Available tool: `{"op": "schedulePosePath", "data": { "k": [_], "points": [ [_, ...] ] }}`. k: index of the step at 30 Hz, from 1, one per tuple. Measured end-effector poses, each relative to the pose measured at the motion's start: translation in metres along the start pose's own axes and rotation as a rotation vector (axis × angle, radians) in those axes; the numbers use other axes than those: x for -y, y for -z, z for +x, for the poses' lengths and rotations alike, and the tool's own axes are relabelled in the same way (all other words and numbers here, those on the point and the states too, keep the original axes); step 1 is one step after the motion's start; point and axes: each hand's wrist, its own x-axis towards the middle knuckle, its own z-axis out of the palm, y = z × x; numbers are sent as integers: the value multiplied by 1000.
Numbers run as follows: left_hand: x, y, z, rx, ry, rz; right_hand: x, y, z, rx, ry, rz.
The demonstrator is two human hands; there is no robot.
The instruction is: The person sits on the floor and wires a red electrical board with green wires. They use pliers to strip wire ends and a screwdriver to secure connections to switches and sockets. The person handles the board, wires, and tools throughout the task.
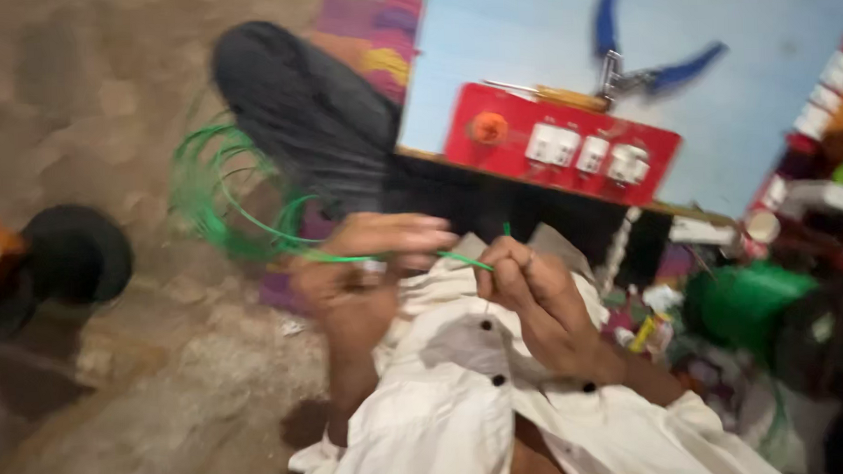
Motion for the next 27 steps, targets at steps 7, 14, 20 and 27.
{"op": "schedulePosePath", "data": {
  "k": [7,14,20,27],
  "points": [
    [7,27,13,138,742,1100,-8,46,-20,-255,234,-590],
    [0,-59,3,660,395,84,-21,47,-18,-61,256,-710],
    [35,-85,-5,720,309,432,-5,109,-23,7,61,-794],
    [50,-89,-9,695,203,58,1,101,0,51,252,-977]
  ]
}}
